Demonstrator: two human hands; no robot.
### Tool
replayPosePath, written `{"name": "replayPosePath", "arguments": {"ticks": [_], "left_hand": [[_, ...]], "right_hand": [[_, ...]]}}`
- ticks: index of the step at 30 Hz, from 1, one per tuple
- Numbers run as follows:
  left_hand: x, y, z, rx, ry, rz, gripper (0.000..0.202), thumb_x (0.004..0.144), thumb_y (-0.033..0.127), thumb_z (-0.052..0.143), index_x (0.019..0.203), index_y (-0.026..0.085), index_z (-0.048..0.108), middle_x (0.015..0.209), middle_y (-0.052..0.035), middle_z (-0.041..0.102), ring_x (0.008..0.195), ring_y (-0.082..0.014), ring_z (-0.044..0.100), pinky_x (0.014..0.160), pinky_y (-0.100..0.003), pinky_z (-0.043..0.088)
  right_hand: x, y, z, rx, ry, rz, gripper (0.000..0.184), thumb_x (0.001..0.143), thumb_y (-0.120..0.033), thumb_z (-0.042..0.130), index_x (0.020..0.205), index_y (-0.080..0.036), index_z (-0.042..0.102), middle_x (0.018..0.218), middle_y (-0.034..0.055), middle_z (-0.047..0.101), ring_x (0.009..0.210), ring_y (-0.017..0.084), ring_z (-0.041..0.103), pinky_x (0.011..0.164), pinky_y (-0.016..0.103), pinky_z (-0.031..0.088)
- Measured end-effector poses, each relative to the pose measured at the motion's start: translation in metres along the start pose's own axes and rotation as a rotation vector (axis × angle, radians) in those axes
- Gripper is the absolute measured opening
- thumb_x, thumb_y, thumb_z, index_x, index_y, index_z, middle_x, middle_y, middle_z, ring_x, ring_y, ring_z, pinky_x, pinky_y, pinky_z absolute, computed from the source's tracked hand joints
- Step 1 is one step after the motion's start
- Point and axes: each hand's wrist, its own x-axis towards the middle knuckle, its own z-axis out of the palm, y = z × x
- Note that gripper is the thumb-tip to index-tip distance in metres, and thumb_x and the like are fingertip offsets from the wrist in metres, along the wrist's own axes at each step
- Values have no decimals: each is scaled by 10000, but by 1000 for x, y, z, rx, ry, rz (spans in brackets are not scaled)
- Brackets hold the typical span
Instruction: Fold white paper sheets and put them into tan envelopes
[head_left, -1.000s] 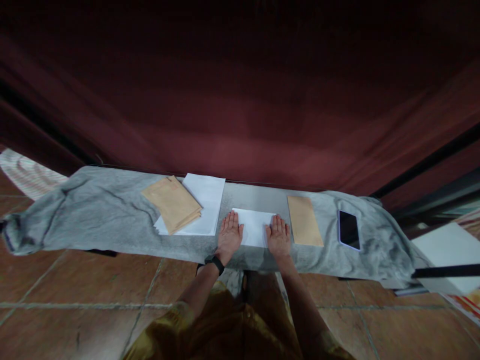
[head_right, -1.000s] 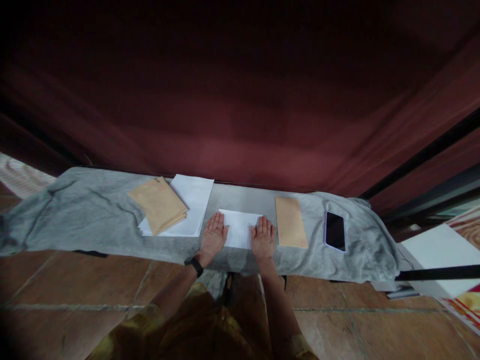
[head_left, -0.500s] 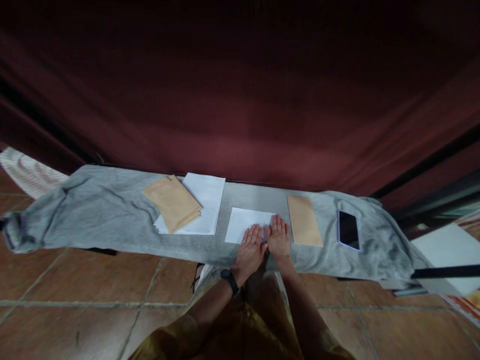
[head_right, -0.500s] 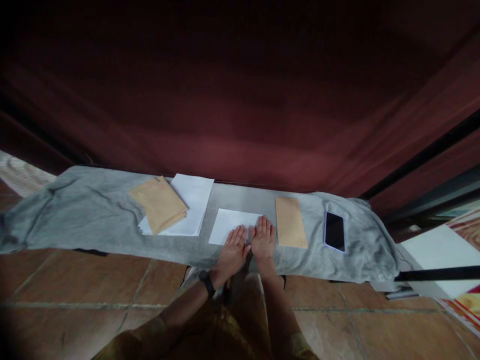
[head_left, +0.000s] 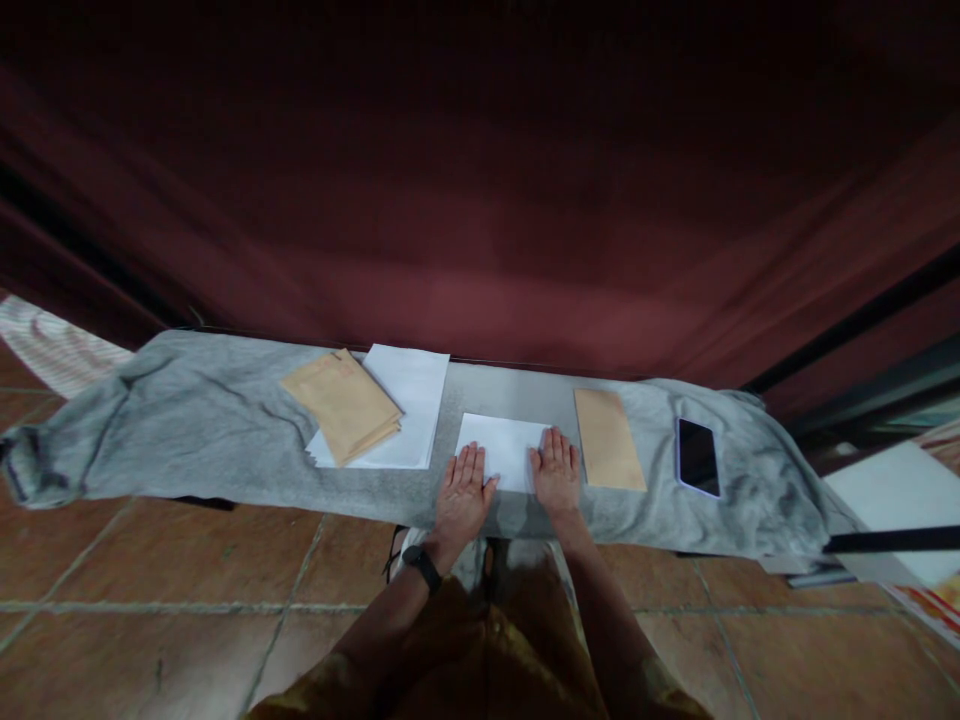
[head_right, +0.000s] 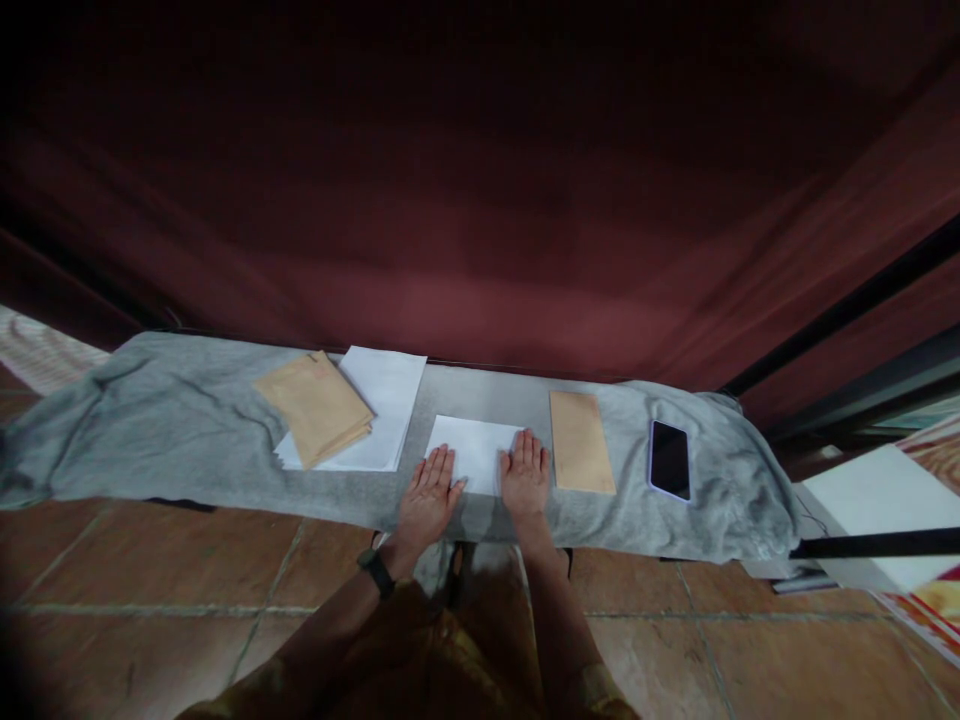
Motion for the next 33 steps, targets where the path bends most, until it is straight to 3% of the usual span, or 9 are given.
{"name": "replayPosePath", "arguments": {"ticks": [8, 11, 16, 19, 26, 33], "left_hand": [[-5, -11, -6, 11, 7, -74, 587, 1057, 354, 329, 1574, 81, 386, 1617, -169, 396, 1528, -280, 348, 1248, -491, 319], [-5, -9, -7, 16, 6, -73, 588, 1057, 354, 327, 1556, 54, 408, 1616, -184, 393, 1529, -287, 345, 1252, -489, 309], [-5, -9, -7, 29, 12, -74, 588, 1054, 361, 339, 1563, 74, 403, 1609, -174, 411, 1524, -277, 357, 1256, -485, 299], [-6, -10, -5, 36, 8, -71, 578, 1050, 347, 343, 1553, 74, 422, 1608, -173, 414, 1523, -277, 361, 1250, -482, 313], [-5, -10, -4, 13, 18, -81, 589, 1052, 374, 353, 1563, 87, 410, 1608, -168, 414, 1523, -286, 357, 1249, -495, 315], [-6, -10, -3, 4, 31, -76, 601, 1057, 377, 353, 1601, 121, 341, 1618, -152, 400, 1528, -282, 349, 1252, -506, 309]], "right_hand": [[3, -2, -2, 4, 27, 27, 573, 1070, -367, 314, 1518, -44, 467, 1514, 239, 536, 1406, 329, 492, 1166, 543, 345], [8, -22, -7, 23, -5, 44, 585, 1069, -343, 308, 1533, -8, 431, 1542, 257, 494, 1446, 346, 448, 1182, 548, 325], [11, -71, -4, 119, -181, -93, 547, 1075, -337, 346, 1551, -82, 436, 1613, 176, 426, 1488, 279, 409, 1223, 461, 303], [6, -84, 1, 134, -226, -112, 538, 1072, -331, 379, 1549, -91, 444, 1609, 175, 431, 1491, 264, 409, 1237, 452, 284], [4, -66, 8, 107, -160, -115, 535, 1084, -345, 331, 1545, -103, 452, 1610, 143, 436, 1478, 281, 424, 1232, 478, 276], [11, -46, 12, 74, -82, -98, 534, 1087, -346, 330, 1538, -90, 458, 1581, 172, 473, 1452, 299, 456, 1209, 495, 300]]}}
